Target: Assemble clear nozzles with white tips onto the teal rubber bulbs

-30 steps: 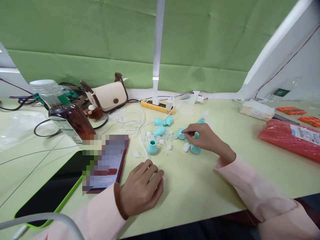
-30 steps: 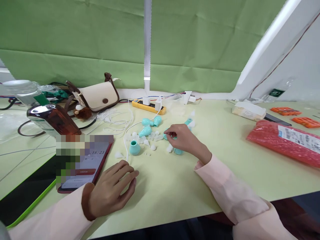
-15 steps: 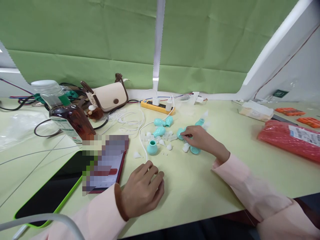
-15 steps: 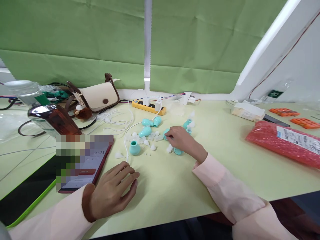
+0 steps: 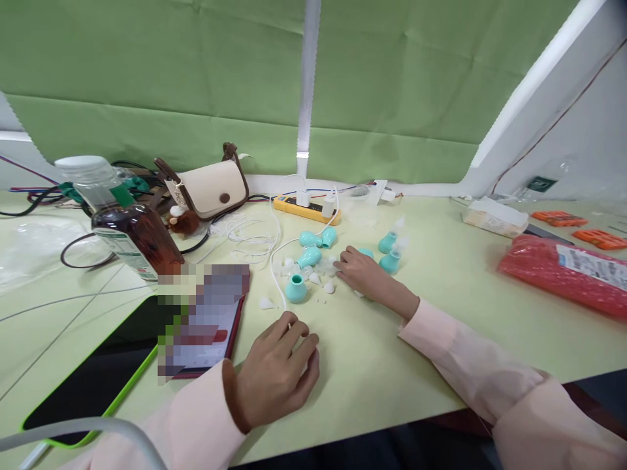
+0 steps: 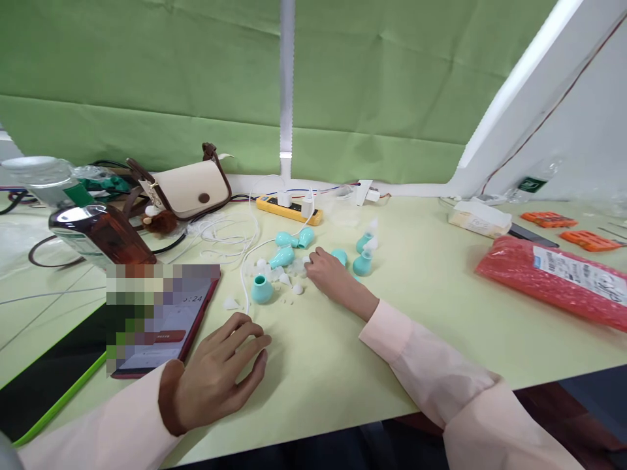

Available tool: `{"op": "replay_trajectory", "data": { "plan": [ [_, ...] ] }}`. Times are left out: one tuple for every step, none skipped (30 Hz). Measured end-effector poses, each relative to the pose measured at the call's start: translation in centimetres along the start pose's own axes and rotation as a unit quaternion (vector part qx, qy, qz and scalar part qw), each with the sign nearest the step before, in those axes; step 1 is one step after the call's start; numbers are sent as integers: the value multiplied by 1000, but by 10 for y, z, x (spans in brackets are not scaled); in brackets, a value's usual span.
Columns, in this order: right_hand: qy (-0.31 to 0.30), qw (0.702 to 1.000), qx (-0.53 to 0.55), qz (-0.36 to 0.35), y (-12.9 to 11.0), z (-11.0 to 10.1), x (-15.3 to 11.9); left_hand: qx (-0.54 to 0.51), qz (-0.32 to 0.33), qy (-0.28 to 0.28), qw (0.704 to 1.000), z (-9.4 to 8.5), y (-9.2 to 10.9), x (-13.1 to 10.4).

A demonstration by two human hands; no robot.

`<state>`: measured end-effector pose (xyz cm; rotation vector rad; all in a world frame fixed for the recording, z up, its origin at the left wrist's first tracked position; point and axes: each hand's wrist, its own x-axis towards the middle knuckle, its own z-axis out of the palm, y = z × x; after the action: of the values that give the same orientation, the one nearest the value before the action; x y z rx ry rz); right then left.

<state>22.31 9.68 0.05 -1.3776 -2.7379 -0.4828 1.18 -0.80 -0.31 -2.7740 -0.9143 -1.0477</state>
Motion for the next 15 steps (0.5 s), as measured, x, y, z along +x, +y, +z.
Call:
{"op": "replay_trajectory", "data": {
  "plan": [
    [0, 1000, -1, 3, 0, -1, -2, -10, -10, 1, 1000, 0, 0, 0],
    [1, 1000, 0, 5, 0, -2, -5, -19, -23, -2, 1000, 0, 0, 0],
    [1, 1000, 1, 8, -1, -3, -7, -26, -35, -7, 999, 0, 0, 0],
    [1, 1000, 1, 11, -2, -4, -8, -30, -48, -15, 998, 0, 0, 0],
    [2, 1000, 1, 14, -3, -4, -8, -31, -56, -24, 998, 1, -1, 0],
    [3, 1000, -1, 15, -4, -3, -7, -32, -60, -33, 997, 1, -1, 0],
    [4, 1000, -3, 13, -6, -2, -5, -33, -61, -40, 997, 1, -1, 0],
    [4, 1000, -4, 9, -7, -1, -3, -34, -61, -45, 997, 2, -2, 0],
    [3, 1000, -4, 1, -9, 0, 0, -37, -60, -48, 996, 2, -2, 0],
    [2, 1000, -4, -9, -10, 1, 3, -39, -58, -51, 996, 2, -2, 0],
    [2, 1000, -2, -19, -10, 2, 5, -41, -57, -53, 996, 3, -2, 0],
    [2, 1000, -1, -27, -10, 3, 7, -43, -56, -56, 996, 3, -1, 0],
    [4, 999, 1, -32, -10, 4, 9, -45, -57, -60, 996, 3, -1, -1],
    [7, 999, 4, -34, -9, 4, 10, -47, -58, -62, 995, 3, -1, -1],
    [12, 999, 6, -34, -8, 3, 10, -50, -61, -64, 995, 2, -1, -1]
  ]
}}
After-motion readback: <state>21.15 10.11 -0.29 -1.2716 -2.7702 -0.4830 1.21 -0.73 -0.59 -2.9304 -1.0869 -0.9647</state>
